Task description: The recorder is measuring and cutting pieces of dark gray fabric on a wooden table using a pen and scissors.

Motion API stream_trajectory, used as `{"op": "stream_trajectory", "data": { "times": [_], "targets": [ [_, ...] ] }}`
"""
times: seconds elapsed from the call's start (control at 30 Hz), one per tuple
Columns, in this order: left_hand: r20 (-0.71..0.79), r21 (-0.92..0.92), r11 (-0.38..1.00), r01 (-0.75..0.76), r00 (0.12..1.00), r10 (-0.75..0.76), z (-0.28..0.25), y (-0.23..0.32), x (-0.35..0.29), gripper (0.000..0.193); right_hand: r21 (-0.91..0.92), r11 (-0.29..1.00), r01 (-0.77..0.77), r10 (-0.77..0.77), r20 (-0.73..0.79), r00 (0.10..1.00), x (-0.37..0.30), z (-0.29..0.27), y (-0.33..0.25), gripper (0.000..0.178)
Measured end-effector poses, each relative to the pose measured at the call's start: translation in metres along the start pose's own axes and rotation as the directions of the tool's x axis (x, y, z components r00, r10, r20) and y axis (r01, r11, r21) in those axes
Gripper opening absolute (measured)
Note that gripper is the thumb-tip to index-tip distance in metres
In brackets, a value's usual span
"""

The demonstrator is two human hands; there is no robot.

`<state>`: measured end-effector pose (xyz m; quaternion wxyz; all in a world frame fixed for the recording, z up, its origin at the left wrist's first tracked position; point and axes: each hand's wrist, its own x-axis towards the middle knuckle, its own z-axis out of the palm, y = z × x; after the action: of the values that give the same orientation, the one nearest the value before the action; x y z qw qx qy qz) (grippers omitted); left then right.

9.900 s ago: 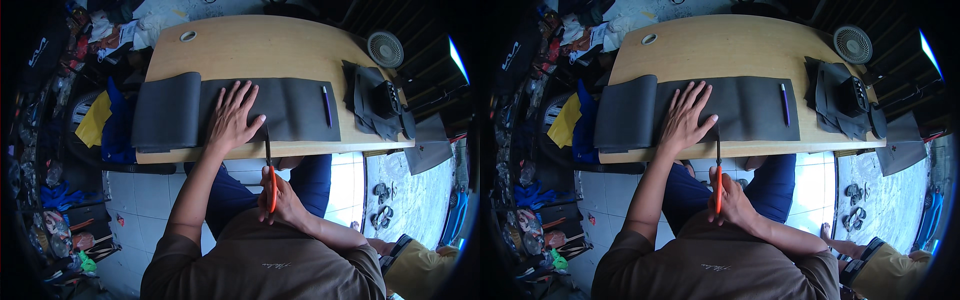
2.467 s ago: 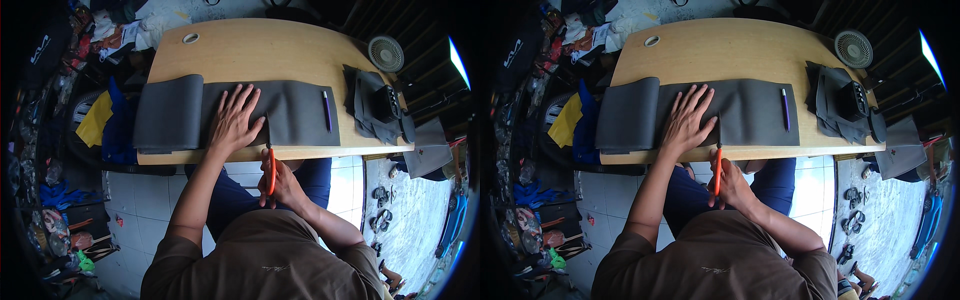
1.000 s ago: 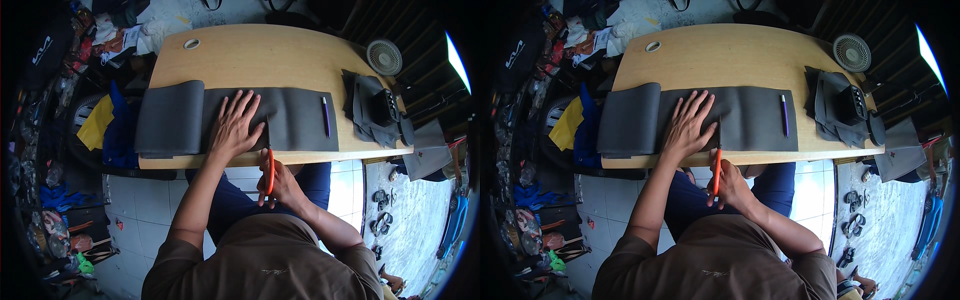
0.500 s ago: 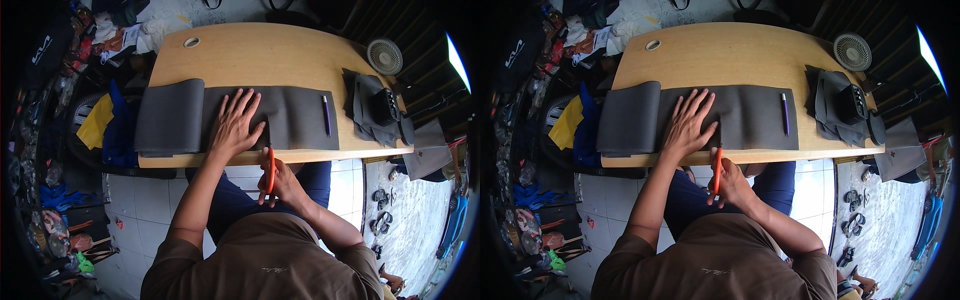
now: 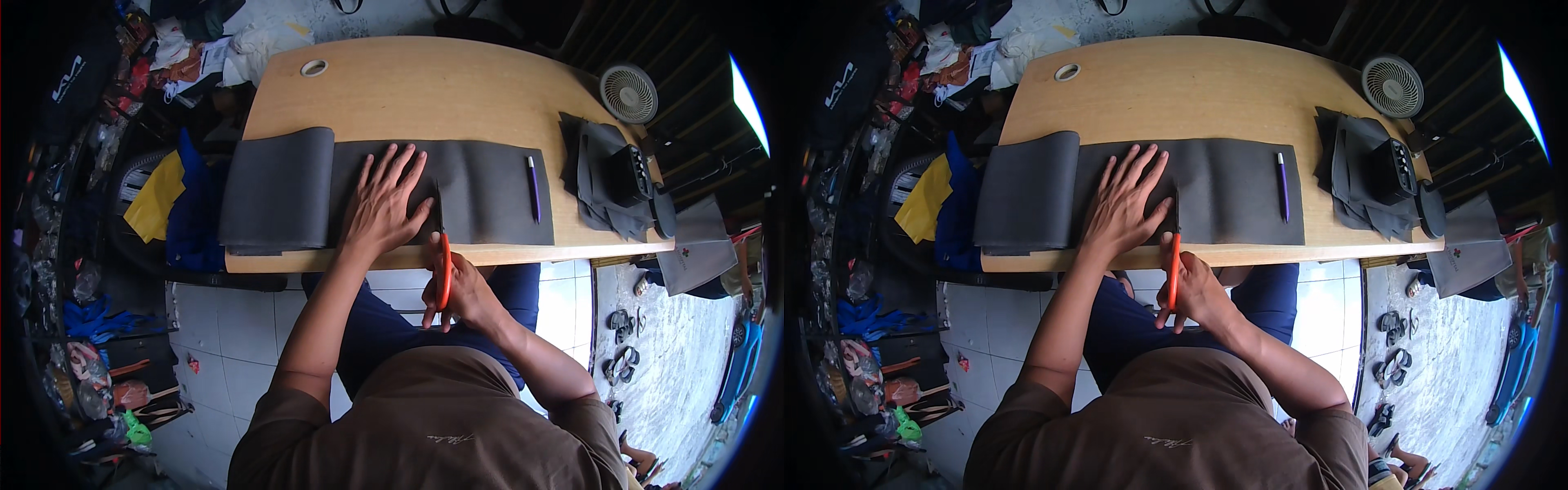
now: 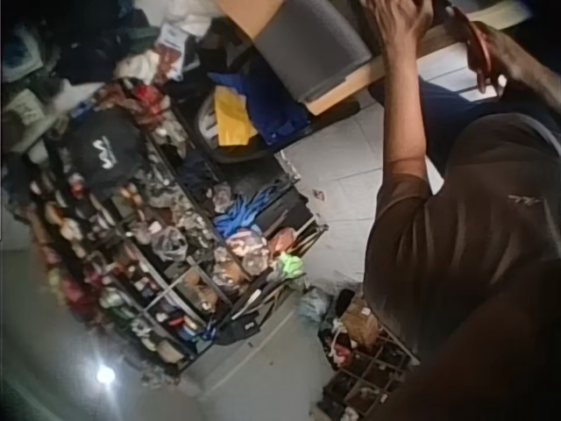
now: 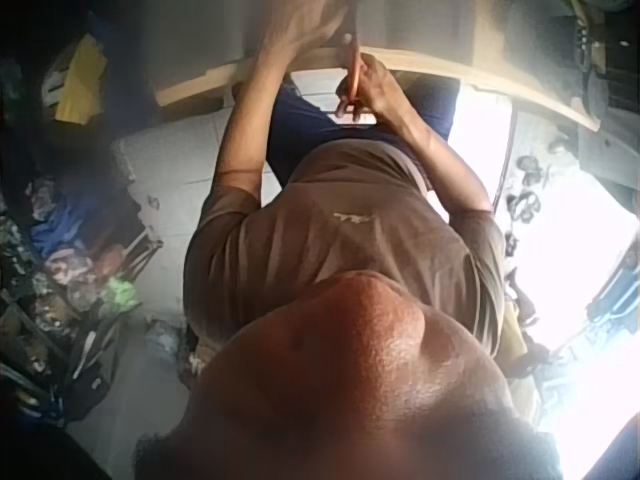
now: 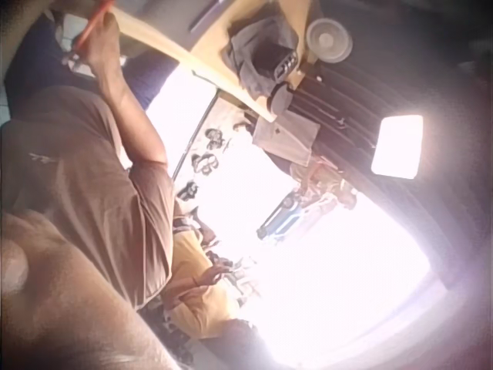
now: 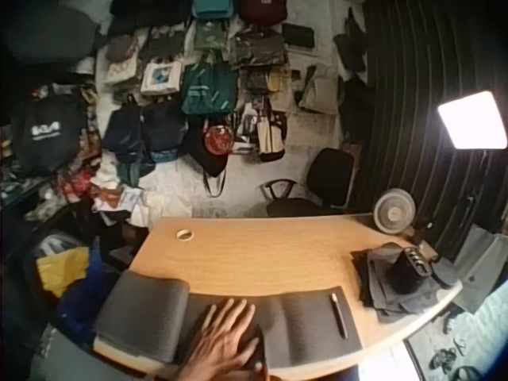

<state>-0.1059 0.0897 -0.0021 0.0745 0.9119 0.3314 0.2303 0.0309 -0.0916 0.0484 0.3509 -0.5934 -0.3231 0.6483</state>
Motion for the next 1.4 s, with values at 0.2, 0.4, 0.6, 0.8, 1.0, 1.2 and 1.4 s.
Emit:
{"op": "stream_trajectory", "data": {
  "times": [0.2,0.4,0.6,0.8,1.0,1.2,1.4],
  "targets": [
    [0.000,0.003,1.000,-0.004,1.000,0.004,0.001,-0.001,0.000,0.082,0.007,1.000,-0.014,0.014,-0.005,1.000,0.000,0.000,-0.004,0.085],
    [-0.004,-0.002,1.000,-0.004,1.000,0.004,0.001,-0.001,0.000,0.081,-0.050,0.998,0.041,-0.042,-0.017,0.999,-0.004,0.002,-0.003,0.086],
    [0.012,-0.001,1.000,0.008,1.000,-0.008,0.000,0.000,-0.001,0.082,-0.112,0.993,0.032,-0.041,-0.080,0.996,-0.012,0.010,-0.017,0.094],
    [-0.005,-0.008,1.000,-0.003,1.000,0.003,0.001,-0.001,-0.001,0.080,-0.148,0.985,0.084,-0.095,-0.069,0.993,-0.016,0.013,-0.021,0.091],
    [-0.002,0.004,1.000,-0.005,1.000,0.005,0.002,-0.002,0.000,0.080,-0.130,0.988,0.083,-0.090,-0.050,0.995,-0.012,0.008,-0.014,0.088],
    [0.004,0.002,1.000,-0.003,1.000,0.003,0.001,-0.001,0.000,0.082,-0.031,0.999,-0.008,0.006,-0.066,0.998,-0.003,0.005,-0.007,0.092],
    [0.015,0.003,1.000,0.012,1.000,-0.012,0.001,-0.001,0.000,0.081,0.049,0.999,-0.013,0.015,-0.044,0.999,0.000,0.001,-0.013,0.072]
  ]
}}
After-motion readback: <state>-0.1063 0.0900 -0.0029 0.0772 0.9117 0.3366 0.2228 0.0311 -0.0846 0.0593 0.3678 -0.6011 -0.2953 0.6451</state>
